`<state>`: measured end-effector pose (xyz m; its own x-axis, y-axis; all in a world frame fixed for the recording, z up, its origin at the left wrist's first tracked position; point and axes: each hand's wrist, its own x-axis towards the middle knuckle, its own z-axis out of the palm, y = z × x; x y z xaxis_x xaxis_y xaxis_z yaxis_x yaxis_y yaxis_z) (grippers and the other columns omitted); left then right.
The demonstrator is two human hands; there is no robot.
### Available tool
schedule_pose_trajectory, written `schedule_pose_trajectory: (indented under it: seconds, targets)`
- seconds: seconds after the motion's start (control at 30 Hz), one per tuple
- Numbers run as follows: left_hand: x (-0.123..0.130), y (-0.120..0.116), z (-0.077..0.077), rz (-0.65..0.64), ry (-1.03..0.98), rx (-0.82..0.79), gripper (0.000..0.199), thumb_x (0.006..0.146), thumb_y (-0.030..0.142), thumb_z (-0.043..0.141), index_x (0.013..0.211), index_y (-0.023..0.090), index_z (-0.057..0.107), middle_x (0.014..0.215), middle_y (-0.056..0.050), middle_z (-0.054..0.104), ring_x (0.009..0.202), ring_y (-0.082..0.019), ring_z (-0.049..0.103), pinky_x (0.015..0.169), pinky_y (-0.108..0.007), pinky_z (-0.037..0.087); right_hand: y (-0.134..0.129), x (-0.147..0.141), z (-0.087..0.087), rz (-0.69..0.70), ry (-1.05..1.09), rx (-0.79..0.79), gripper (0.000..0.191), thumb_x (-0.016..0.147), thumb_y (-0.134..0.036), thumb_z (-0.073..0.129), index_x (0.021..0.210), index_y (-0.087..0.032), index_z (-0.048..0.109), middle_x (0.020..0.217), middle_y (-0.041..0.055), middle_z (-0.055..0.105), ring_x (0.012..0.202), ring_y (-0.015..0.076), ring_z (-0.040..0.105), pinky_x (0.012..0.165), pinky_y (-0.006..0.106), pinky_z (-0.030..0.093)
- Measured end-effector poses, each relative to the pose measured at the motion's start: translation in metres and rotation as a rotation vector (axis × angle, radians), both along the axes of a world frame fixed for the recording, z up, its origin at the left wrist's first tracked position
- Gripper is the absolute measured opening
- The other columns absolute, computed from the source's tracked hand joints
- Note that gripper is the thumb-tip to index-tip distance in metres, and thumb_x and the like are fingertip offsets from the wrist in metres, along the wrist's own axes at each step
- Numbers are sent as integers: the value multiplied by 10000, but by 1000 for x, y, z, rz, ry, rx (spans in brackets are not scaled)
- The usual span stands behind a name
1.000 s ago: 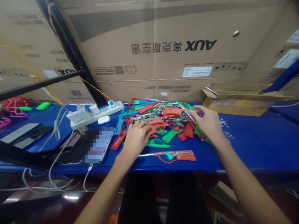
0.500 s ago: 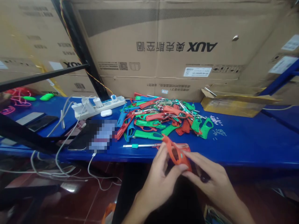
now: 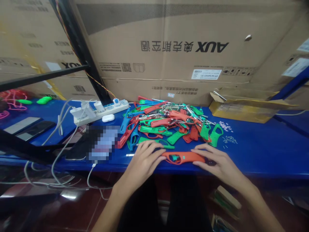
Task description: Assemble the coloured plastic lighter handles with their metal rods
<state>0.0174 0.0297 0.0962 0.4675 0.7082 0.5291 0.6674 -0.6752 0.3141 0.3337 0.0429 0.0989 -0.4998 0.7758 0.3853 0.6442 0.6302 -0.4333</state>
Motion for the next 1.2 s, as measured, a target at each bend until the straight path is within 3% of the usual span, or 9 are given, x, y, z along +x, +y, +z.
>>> schedule_pose_trajectory:
  seconds: [0.1,0.37,0.6,0.97,1.2]
  targets:
    - [5,0,-7,16,2,4,194,1035,263,549,1131,213,711,1166,-74,719,1127,-248,605,962,-432,492,5,-3,-4,16,-17,-8,314,968,-405,641,1233,-262,731,1189,86,705,1005,216,734,851,307,604]
    - [-1,-1,-11,55,-14,9,182,1020,256,581,1152,209,698,1199,-75,706,1150,-261,590,953,-436,483,9,-6,-7,9,-73,0,421,1005,-406,587,1404,-276,619,1289,99,674,1025,218,738,881,329,603]
    - [-3,-4,-13,106,-15,-14,215,1030,267,555,1169,230,716,1167,-80,718,1129,-260,606,959,-459,513,11,-10,-7,22,-70,41,341,1015,-406,561,1285,-261,710,1227,93,708,945,211,755,829,315,618]
    - [-1,0,-10,69,7,-62,177,1025,237,564,1121,210,710,1153,-66,705,1093,-245,588,918,-416,503,10,-11,-7,47,-11,21,313,1031,-406,538,1188,-243,755,1156,84,739,937,205,759,806,297,619]
    - [0,0,-7,102,111,30,210,1022,189,553,1168,224,700,1158,-63,723,1065,-259,604,921,-443,452,3,-17,-4,-30,-14,-50,311,1027,-432,539,1160,-255,758,1188,55,749,980,223,763,853,338,632]
